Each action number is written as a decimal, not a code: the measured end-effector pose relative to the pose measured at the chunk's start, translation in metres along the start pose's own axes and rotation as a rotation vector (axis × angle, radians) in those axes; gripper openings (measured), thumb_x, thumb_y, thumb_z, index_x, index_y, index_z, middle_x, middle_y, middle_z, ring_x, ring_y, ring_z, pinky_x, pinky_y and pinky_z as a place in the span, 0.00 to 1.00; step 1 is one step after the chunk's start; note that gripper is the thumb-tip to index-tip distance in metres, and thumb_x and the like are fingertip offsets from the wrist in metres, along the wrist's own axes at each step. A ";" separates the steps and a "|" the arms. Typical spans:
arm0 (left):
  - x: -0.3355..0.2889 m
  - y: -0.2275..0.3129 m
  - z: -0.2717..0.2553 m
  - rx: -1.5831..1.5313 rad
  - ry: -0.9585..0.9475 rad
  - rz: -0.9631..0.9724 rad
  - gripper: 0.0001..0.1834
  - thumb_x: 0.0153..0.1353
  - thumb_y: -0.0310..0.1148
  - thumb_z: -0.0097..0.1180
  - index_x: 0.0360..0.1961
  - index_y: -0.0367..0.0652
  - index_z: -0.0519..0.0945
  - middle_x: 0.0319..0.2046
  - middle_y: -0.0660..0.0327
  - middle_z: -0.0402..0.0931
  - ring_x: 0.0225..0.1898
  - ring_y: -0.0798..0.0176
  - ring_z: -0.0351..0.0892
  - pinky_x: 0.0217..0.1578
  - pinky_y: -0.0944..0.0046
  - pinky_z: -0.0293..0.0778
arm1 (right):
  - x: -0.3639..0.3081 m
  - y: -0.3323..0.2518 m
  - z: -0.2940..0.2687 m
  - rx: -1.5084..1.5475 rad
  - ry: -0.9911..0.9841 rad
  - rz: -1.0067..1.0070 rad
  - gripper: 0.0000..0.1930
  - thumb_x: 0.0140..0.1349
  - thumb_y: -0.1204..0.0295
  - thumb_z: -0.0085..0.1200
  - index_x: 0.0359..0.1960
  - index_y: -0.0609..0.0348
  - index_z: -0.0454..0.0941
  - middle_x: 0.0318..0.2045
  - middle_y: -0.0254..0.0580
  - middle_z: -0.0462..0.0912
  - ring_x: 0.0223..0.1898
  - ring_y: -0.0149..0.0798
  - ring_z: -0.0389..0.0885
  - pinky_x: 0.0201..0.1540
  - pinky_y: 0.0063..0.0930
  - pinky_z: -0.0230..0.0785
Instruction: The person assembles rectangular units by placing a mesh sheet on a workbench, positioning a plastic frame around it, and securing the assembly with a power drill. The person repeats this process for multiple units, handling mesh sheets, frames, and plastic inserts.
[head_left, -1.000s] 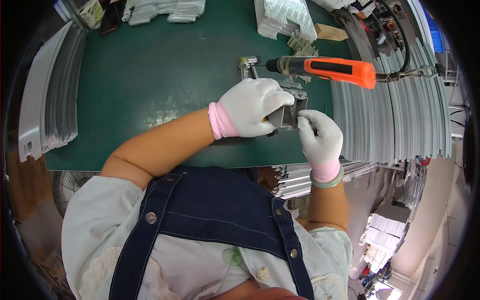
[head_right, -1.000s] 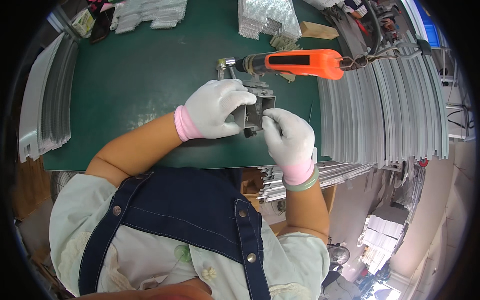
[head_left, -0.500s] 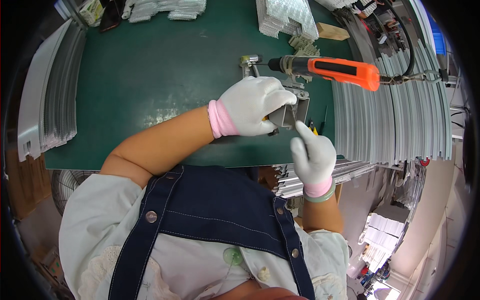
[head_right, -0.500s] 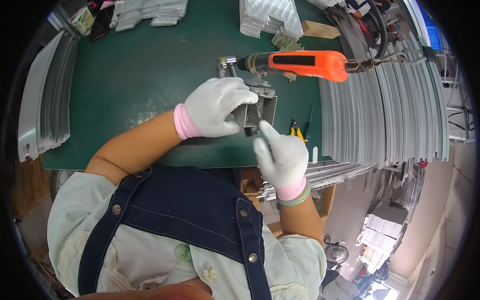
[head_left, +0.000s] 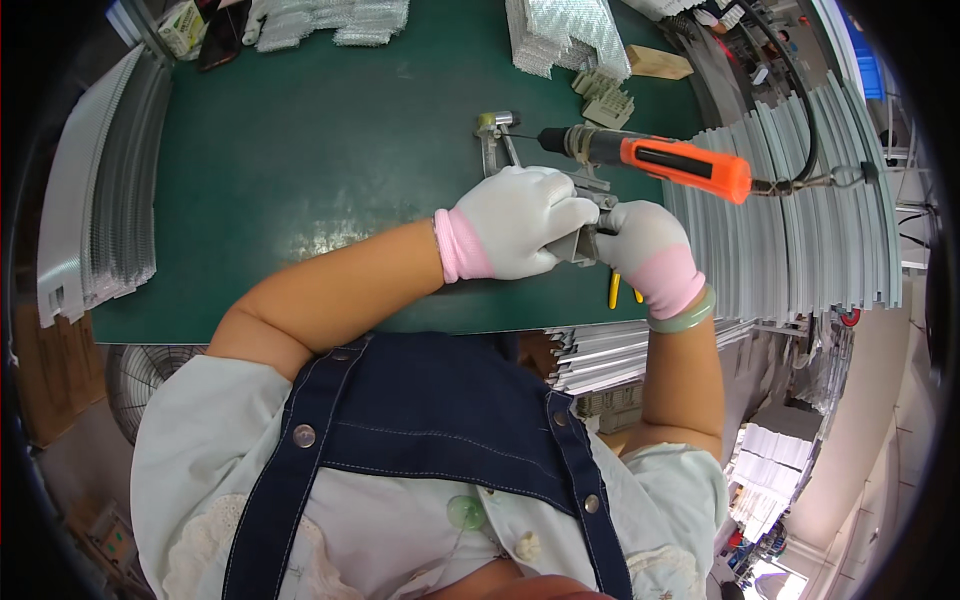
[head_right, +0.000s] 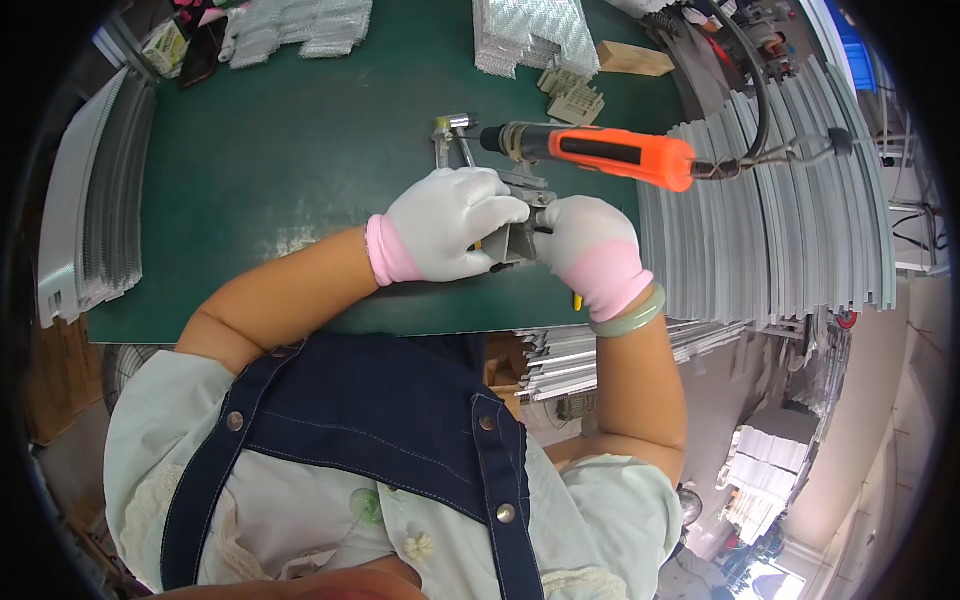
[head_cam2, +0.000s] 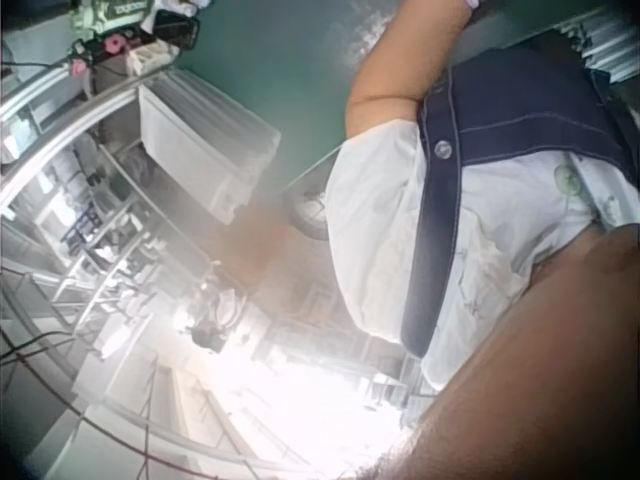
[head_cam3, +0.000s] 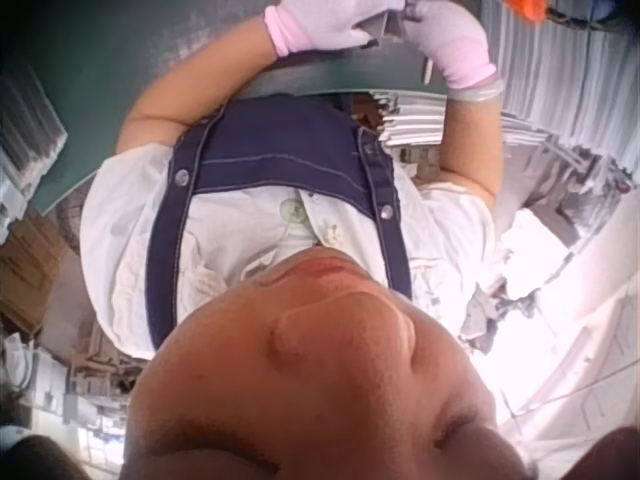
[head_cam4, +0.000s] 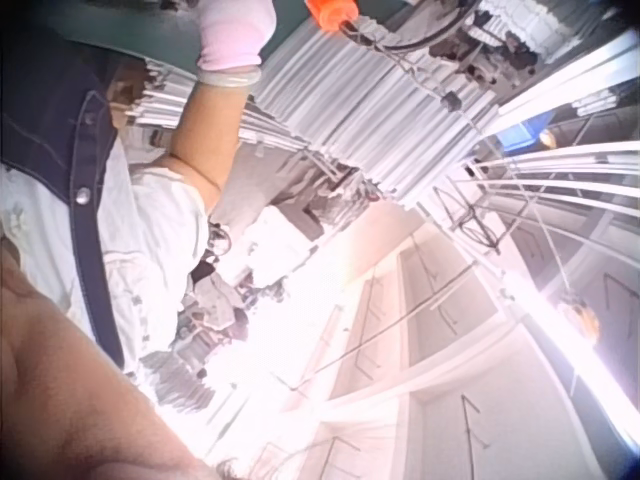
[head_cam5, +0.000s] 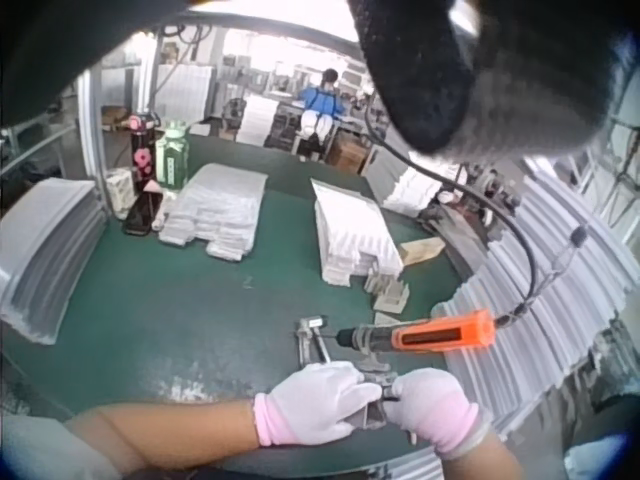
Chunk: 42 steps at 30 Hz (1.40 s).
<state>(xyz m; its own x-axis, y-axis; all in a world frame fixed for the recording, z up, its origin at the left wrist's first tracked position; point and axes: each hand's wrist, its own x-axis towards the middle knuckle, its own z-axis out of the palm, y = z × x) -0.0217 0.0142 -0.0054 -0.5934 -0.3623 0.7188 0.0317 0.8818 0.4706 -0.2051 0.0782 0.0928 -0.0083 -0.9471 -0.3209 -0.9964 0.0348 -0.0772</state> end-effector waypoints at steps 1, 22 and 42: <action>-0.001 0.000 0.002 -0.004 0.002 0.004 0.26 0.41 0.28 0.66 0.47 0.45 0.78 0.35 0.57 0.76 0.37 0.50 0.78 0.36 0.51 0.74 | 0.000 0.003 0.005 -0.003 0.041 -0.027 0.10 0.56 0.66 0.58 0.34 0.55 0.88 0.28 0.50 0.84 0.33 0.53 0.84 0.39 0.41 0.76; -0.004 -0.007 -0.005 0.007 0.090 -0.018 0.25 0.42 0.31 0.67 0.46 0.46 0.78 0.37 0.55 0.78 0.37 0.48 0.80 0.36 0.52 0.76 | -0.041 -0.005 0.018 -0.130 0.546 -0.498 0.18 0.55 0.78 0.62 0.49 0.60 0.81 0.18 0.39 0.75 0.19 0.46 0.74 0.27 0.39 0.67; 0.013 0.004 -0.025 -0.072 0.057 0.034 0.28 0.43 0.30 0.70 0.48 0.44 0.75 0.35 0.54 0.76 0.35 0.47 0.78 0.34 0.53 0.75 | -0.029 -0.014 -0.011 0.540 0.168 0.024 0.12 0.62 0.71 0.55 0.45 0.62 0.85 0.24 0.50 0.83 0.24 0.49 0.83 0.32 0.35 0.75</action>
<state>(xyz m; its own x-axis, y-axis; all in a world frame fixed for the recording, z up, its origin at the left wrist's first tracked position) -0.0089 0.0053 0.0188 -0.5444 -0.3504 0.7621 0.1099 0.8709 0.4790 -0.1916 0.1012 0.1134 -0.0874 -0.9803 -0.1771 -0.8114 0.1732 -0.5583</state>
